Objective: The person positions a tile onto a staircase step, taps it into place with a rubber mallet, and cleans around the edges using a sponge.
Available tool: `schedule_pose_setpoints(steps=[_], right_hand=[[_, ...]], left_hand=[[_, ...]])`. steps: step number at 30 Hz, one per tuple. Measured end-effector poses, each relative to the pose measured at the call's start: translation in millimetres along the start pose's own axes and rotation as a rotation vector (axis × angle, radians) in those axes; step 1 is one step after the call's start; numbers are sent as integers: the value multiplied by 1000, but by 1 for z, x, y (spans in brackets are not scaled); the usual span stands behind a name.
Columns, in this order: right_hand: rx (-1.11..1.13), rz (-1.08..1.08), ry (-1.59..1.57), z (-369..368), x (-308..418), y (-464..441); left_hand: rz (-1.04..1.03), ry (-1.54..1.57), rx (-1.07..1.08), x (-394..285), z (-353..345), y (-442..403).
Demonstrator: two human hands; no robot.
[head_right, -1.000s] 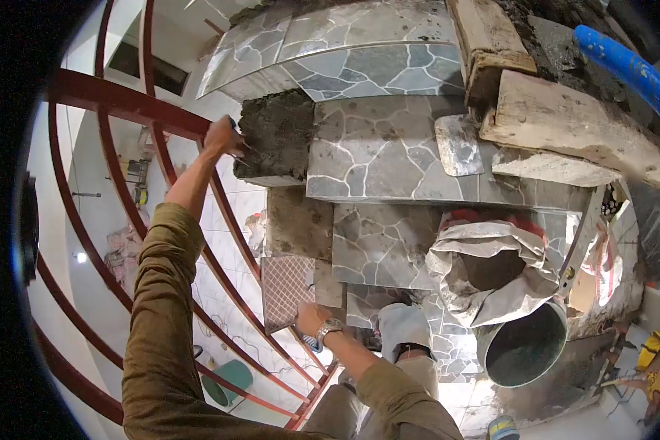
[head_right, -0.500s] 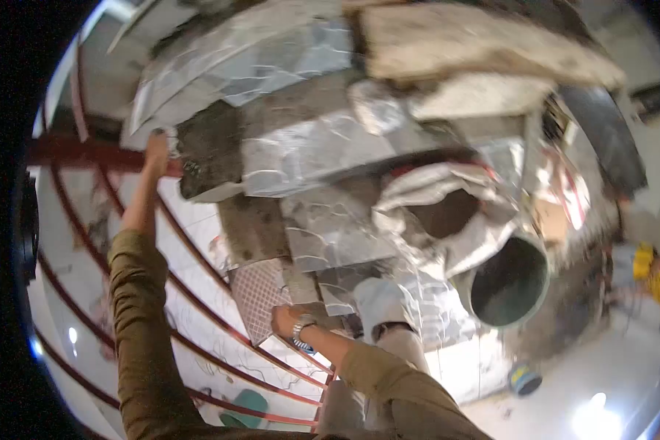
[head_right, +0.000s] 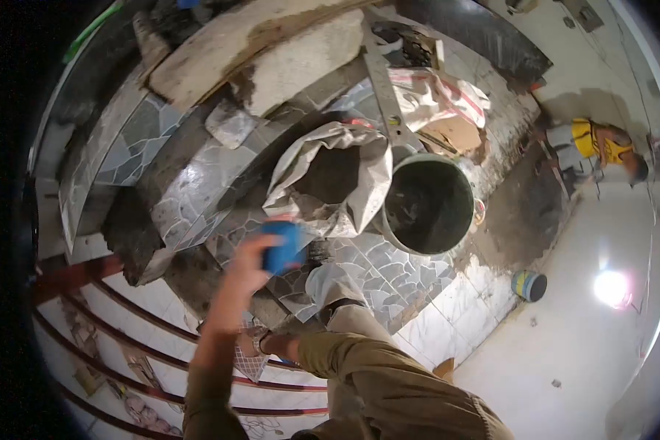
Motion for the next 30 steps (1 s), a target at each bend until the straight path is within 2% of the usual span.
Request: schedule_pose_setpoints(steps=[1,2,3,4,6,7,8,10,11,12,13,14,16,18,19,22,23,25,28,30], right_hand=[[8,-17,-14,-3,0,3],[18,-23,-23,-1,0,8],[24,-31,-37,0,2,12],[34,-39,-51,3,2,20],[77,-37,-82,5,10,39],[104,-25,-105,13,15,54],[128,-13,-137,21,23,71],[171,40,-232,76,43,117],[175,79,-311,114,55,144],[161,100,-362,163,66,178],[-80,323,-565,215,75,210],[-286,161,-538,287,85,247],[-679,-82,-323,422,67,306],[-948,-291,-48,550,42,341],[-954,-399,60,603,25,344],[-695,-726,183,716,-33,319],[-598,-800,169,734,-51,306],[-526,-855,111,744,-69,286],[-571,-893,46,719,-64,260],[-493,-907,254,720,-22,263]], left_hand=[[-22,-57,150,31,-41,-22],[122,-106,209,38,-86,-28],[197,-197,174,46,-119,-39],[119,-374,172,44,-143,-44],[-423,-939,52,21,-151,-49],[-501,-1025,-60,8,-140,-43],[-614,-910,-139,0,-115,-38],[-686,-225,-183,-35,-51,5],[-657,-592,-616,-56,-10,44],[-645,-397,-737,-61,35,74],[-718,-526,-892,-65,82,101],[-768,-657,-1044,-67,123,131],[-664,-928,-1257,-78,158,195],[-896,-1052,-1255,-73,209,236],[-1017,-1119,-1242,-72,224,248],[-919,-1112,-1698,-89,245,279],[-961,-1046,-1721,-93,259,284],[-1043,-899,-1765,-104,290,285],[-1349,-930,-1806,-131,275,309],[-1310,-947,-1976,-148,266,326]])
Point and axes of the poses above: each hand's wrist, its own y-axis away from the middle knuckle, its own z-axis out of the back of the hand, x = y × z, the point moved 3 cm from there along -y, towards the middle knuckle, and after that the axes turned 11 degrees about -x, right-handed, at the moved point
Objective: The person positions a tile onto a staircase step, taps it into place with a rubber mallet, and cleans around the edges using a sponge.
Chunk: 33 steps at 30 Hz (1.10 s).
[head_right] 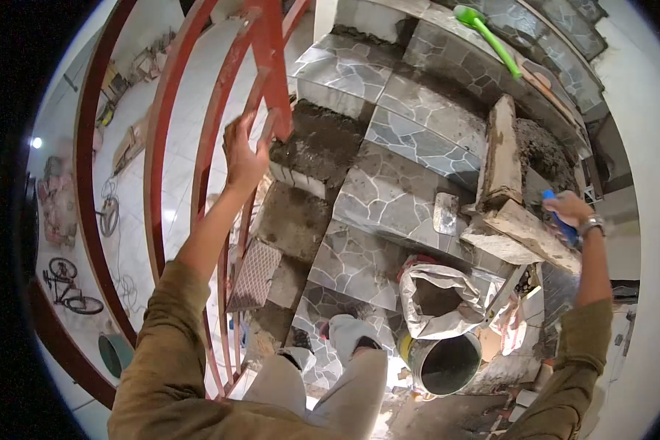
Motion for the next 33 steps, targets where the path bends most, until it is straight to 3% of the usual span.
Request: schedule_pose_setpoints(steps=[1,4,5,7,8,10,13,15,17,19,22,24,28,33], right_hand=[[-52,-10,115,18,8,22],[-234,61,447,91,9,76],[-501,417,704,125,-36,61],[-798,636,860,149,-63,80],[-830,491,766,136,-34,105],[-585,399,154,91,47,156],[-71,318,-175,-30,132,170],[0,849,-111,-138,190,133],[-32,820,-73,-242,248,78],[-3,683,73,-312,318,3],[-89,781,107,-351,416,-56],[-26,692,104,-352,463,-70],[6,756,202,-380,472,-98],[56,776,325,-346,375,-100]], left_hand=[[49,-196,-19,12,-7,-8],[582,-258,235,30,-19,-38],[553,-312,200,48,-29,-34],[710,-278,278,62,-37,-31],[791,-262,316,66,-40,-31],[864,-226,427,61,-33,-36],[867,-203,427,49,-29,-43],[817,-111,346,52,-30,-41],[700,-40,229,69,-43,-32],[720,-11,219,74,-44,-32],[713,-56,196,68,-43,-33],[696,-84,203,72,-45,-31],[719,-112,234,71,-45,-32],[773,-15,207,67,-43,-32]])
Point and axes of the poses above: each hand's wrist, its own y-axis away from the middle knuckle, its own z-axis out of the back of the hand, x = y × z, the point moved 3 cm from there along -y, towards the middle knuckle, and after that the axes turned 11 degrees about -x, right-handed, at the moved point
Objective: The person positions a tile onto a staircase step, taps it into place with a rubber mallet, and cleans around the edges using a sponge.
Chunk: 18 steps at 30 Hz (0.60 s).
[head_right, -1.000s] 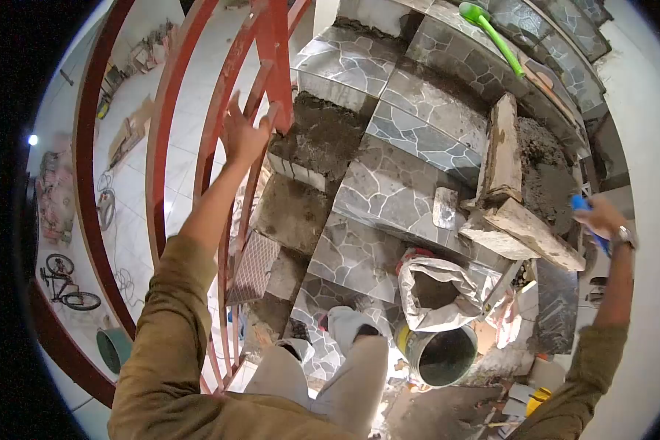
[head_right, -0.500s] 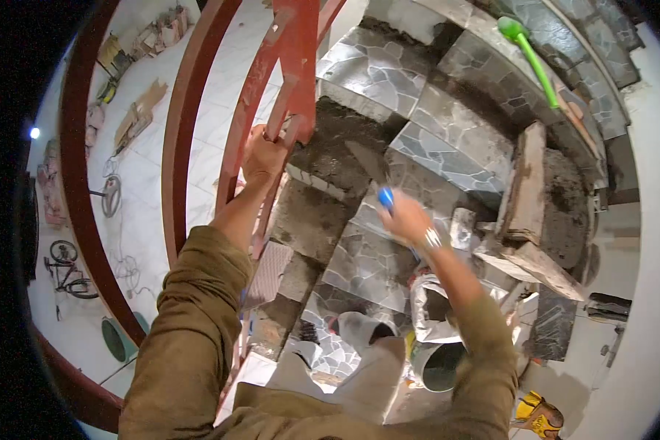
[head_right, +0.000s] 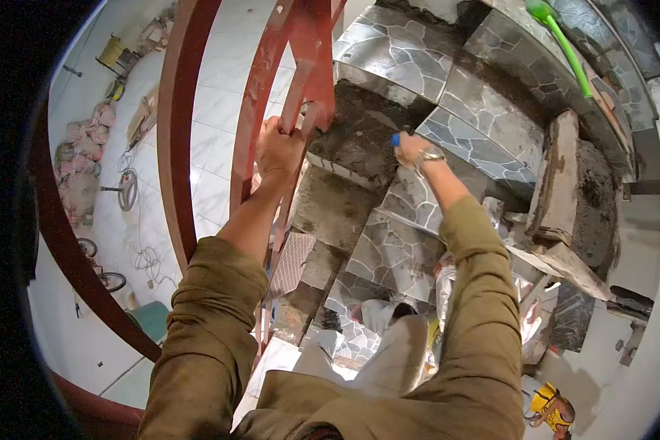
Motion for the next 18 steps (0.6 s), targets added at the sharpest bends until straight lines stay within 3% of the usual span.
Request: schedule_pose_setpoints(steps=[4,6,8,12,15,18], right_hand=[[65,-15,148,18,-39,39],[41,-41,27,27,-28,41],[4,-36,12,52,18,37],[-17,10,-59,30,88,-23],[22,-46,-112,-5,73,-29],[106,-89,-146,-15,18,19]], left_hand=[[68,-36,40,-4,0,-2],[71,-64,35,-1,0,-1],[1,-57,-14,6,-6,-2],[-41,-59,-31,8,-6,-1],[-57,-67,-13,3,1,2],[-51,-35,-1,7,-2,-1]])
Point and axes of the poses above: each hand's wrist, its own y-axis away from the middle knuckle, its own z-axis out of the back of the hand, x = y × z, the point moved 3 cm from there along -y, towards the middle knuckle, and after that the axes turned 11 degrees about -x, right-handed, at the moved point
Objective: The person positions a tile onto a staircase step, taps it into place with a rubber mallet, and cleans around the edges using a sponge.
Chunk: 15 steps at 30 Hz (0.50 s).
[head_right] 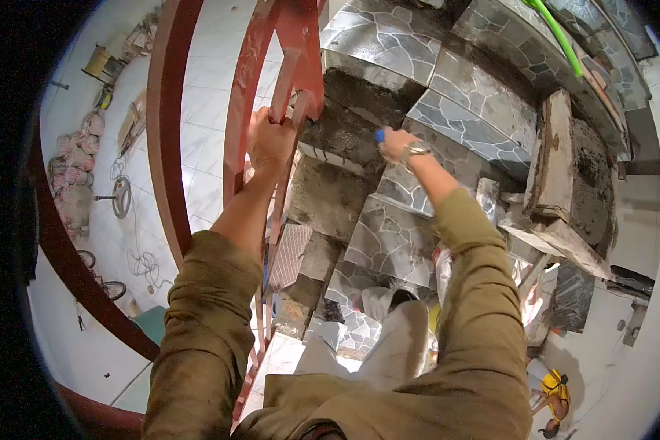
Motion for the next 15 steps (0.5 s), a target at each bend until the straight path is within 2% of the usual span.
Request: schedule_pose_setpoints(steps=[3,5,6,9,11,15], right_hand=[[-21,4,178,15,-32,47],[-73,-22,270,38,-29,78],[-81,-21,207,48,-12,91],[-90,82,123,38,26,76],[-118,70,90,16,46,45],[-120,69,60,-21,32,33]], left_hand=[[59,-13,20,-6,3,3],[56,-52,17,-6,1,0],[50,-48,17,-4,1,0],[39,-43,-4,-6,3,1],[22,-67,-3,-12,5,3],[44,-174,21,-5,2,2]])
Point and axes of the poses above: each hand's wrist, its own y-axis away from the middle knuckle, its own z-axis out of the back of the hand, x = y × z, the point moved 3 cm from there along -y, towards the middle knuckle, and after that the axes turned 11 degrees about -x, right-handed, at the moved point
